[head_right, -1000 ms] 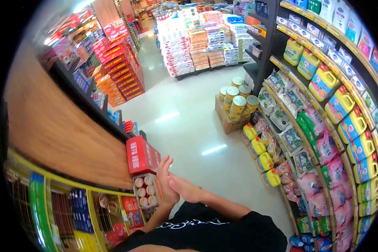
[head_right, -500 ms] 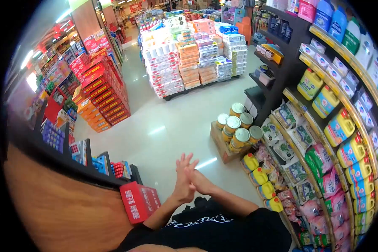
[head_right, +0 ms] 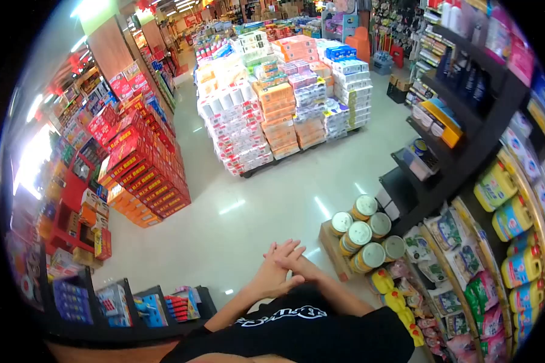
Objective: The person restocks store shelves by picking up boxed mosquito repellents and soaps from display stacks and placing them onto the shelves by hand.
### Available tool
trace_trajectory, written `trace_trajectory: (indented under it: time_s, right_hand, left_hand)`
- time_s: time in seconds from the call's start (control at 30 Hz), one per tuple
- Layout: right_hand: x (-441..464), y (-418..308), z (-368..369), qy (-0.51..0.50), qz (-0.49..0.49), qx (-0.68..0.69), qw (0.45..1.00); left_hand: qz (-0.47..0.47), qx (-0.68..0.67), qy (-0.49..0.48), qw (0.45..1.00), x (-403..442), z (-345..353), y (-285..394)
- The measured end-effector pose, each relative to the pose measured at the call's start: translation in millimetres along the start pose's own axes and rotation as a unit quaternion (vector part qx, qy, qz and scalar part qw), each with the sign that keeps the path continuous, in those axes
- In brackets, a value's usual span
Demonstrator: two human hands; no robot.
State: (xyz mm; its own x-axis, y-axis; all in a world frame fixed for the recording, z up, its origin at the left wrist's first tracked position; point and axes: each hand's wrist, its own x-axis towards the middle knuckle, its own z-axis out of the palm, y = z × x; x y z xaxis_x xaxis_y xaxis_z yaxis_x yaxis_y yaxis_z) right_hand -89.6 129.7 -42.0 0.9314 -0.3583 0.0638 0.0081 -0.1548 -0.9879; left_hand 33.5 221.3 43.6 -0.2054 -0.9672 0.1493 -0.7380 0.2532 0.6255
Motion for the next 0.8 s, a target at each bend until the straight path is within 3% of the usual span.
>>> trace_trajectory:
  time_s: [0.03,0.1,0.17,0.2,0.33,0.4,0.43,0.5,0.57,0.63,0.8]
  right_hand:
    - [24.5,-13.7,-15.6,-0.007,0.001,0.061,0.998]
    - [74.5,-39.4,-50.1,-0.039,0.018,0.046,0.998]
    - [120.3,-62.3,-76.7,-0.092,0.059,-0.098,0.989]
    - [141.7,-69.3,-90.1,-0.117,0.072,-0.109,0.984]
    - [212.2,-46.3,-135.5,-0.113,0.075,-0.085,0.987]
    - [247.7,-2.0,-163.0,-0.104,0.047,-0.101,0.988]
    - [267.0,15.5,-178.3,-0.098,0.032,-0.109,0.989]
    - [304.1,37.3,-210.4,-0.085,0.136,-0.058,0.985]
    - [338.3,44.2,-245.3,-0.055,0.160,-0.040,0.985]
    - [368.5,33.9,-286.9,-0.009,0.106,-0.066,0.992]
    - [411.3,9.8,-388.6,0.110,0.165,-0.107,0.974]
  left_hand:
    - [0.003,0.009,-0.005,1.000,15.1,-18.8,-15.5]
    - [0.009,0.035,0.007,0.999,44.7,-46.5,-49.6]
    - [0.008,0.061,0.039,0.997,70.0,-61.5,-83.7]
    - [0.015,0.042,0.071,0.996,82.7,-66.9,-99.1]
    - [-0.024,0.006,0.100,0.995,138.9,-79.8,-152.0]
    - [-0.036,-0.022,0.110,0.993,173.5,-79.9,-188.7]
    - [-0.041,-0.041,0.104,0.993,192.5,-82.6,-207.8]
    - [-0.051,-0.080,0.089,0.991,233.5,-92.6,-246.6]
    - [-0.033,-0.081,0.050,0.995,279.5,-105.8,-286.0]
    - [-0.004,-0.095,0.011,0.995,332.0,-131.3,-311.6]
    - [0.098,-0.118,-0.102,0.983,467.3,-169.4,-359.4]
